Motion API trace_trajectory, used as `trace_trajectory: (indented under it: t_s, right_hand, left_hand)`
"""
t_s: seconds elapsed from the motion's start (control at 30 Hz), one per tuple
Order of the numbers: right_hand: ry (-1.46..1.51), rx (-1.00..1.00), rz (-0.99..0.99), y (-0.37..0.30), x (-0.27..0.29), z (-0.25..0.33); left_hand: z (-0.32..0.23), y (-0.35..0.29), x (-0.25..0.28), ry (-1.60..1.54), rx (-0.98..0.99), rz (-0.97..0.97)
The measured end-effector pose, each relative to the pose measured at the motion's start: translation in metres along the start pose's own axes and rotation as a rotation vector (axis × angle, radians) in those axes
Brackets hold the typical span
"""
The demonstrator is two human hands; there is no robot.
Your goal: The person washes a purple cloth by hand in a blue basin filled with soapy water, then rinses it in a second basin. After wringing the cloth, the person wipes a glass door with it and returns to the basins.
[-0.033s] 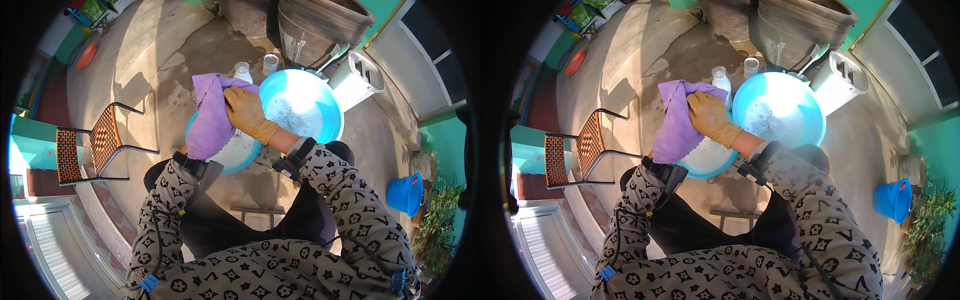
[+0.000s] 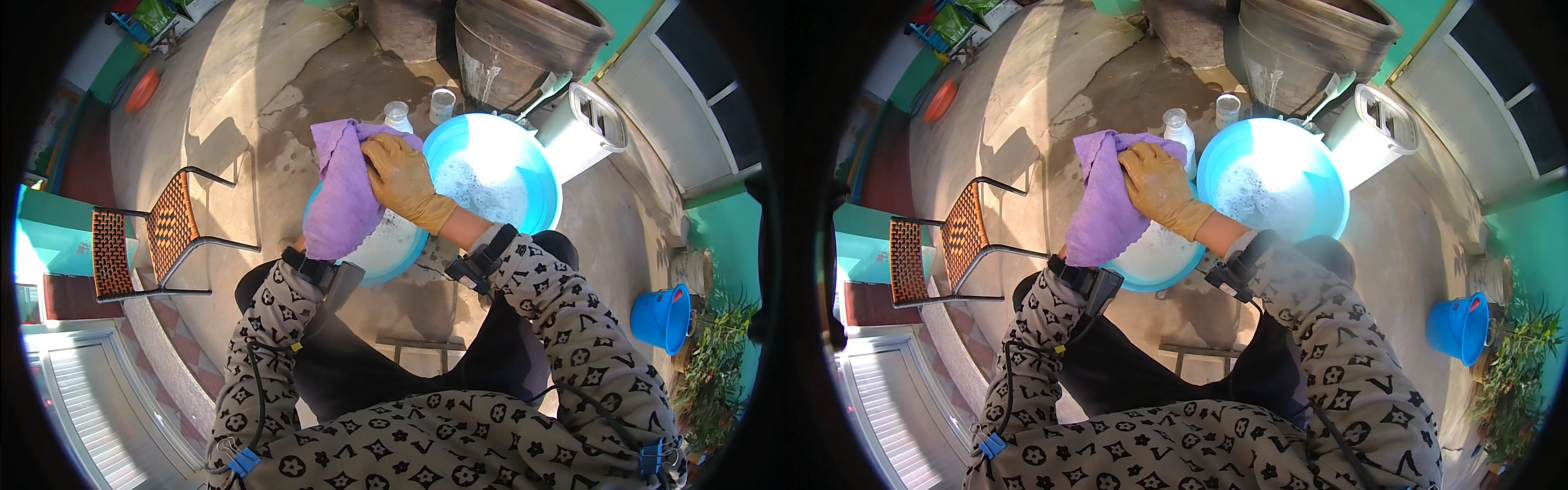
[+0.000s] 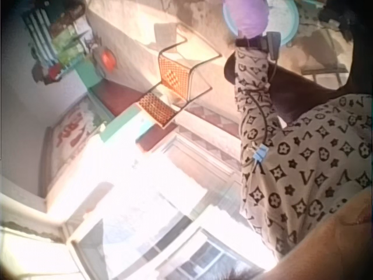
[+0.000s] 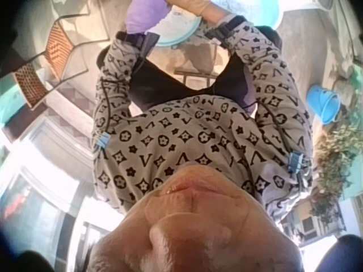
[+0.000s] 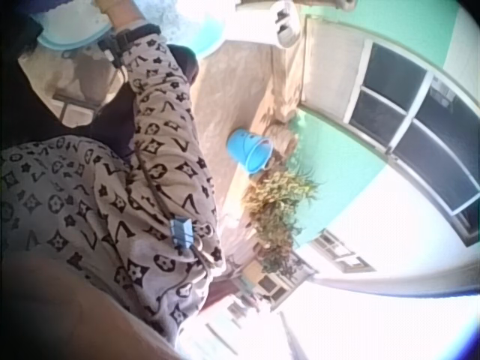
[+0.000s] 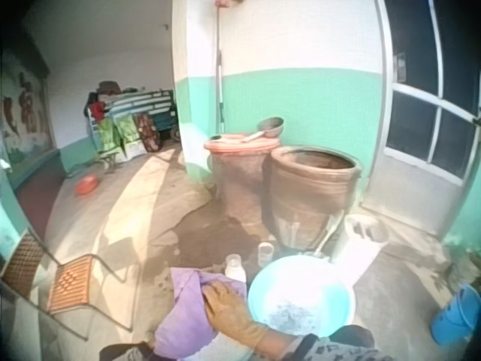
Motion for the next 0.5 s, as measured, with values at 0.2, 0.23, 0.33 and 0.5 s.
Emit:
trace_trajectory:
  t_s: [0.2, 0.23, 0.33, 0.5]
  right_hand:
    - [-0.201, 0.153, 0.098, 0.007, 0.003, 0.014]
    - [-0.215, 0.139, 0.142, 0.007, 0.001, 0.012]
    - [-0.176, 0.172, 0.148, 0.007, 0.002, 0.014]
    - [-0.185, 0.200, 0.172, 0.006, 0.002, 0.017]
  left_hand:
    - [-0.024, 0.014, 0.037, 0.019, 0.106, -0.091]
    - [-0.023, 0.014, 0.041, -0.111, 0.135, -0.111]
    - [-0.013, 0.011, 0.037, -0.412, 0.131, -0.062]
    - [0.021, 0.001, 0.000, -0.291, 0.135, -0.057]
Point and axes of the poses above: each hand's wrist, its own y-axis towards the middle knuckle, its own x-axis out of the back of the hand, z = x × y, the point moved 6 cm from there along y, towards the middle knuckle, and after that the axes turned 14 degrees about y, right-handed, at the moved point
